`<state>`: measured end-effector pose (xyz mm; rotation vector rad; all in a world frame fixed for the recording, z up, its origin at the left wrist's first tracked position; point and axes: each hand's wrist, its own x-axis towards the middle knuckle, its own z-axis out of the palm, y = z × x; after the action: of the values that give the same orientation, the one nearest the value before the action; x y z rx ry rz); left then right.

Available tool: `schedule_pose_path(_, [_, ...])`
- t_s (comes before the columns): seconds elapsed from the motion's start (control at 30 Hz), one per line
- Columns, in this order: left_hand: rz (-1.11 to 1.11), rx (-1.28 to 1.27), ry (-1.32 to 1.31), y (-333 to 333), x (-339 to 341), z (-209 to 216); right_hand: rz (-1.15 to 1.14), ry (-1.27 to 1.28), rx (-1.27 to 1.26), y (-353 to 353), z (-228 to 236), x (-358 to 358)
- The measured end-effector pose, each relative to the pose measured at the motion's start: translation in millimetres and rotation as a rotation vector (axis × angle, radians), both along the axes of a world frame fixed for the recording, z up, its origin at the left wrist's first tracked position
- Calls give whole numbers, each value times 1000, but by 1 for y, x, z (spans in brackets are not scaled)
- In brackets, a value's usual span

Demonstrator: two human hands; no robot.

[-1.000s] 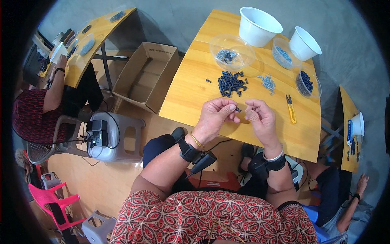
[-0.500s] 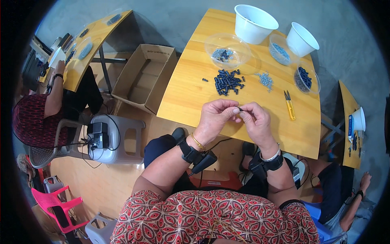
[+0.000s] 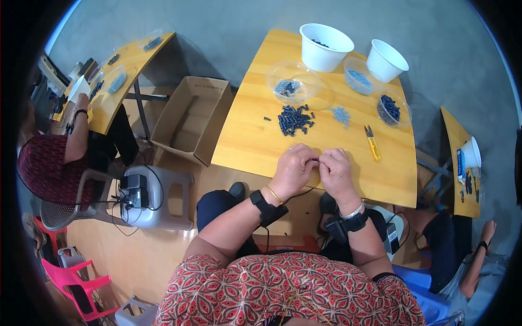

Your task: Assembling small black plastic components by hand on a workshop table.

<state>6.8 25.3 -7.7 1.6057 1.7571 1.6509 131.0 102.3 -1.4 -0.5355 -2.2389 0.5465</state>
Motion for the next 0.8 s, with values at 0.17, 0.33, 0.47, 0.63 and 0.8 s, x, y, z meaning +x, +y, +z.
schedule_pose_path(0.17, [18,25,261,5,-2,-2,-36,-100,130,-4,-2,8])
schedule_pose_path(0.33, [50,-26,288,8,-1,-5,-32,-117,152,-6,0,10])
schedule_pose_path(0.47, [62,-22,346,5,-1,-2,52,-143,76,6,1,14])
schedule_pose_path(0.63, [100,25,398,3,4,0,-190,50,-394,29,11,-24])
schedule_pose_path(0.8, [154,-1,433,2,6,-8,-367,-37,-134,22,-13,-55])
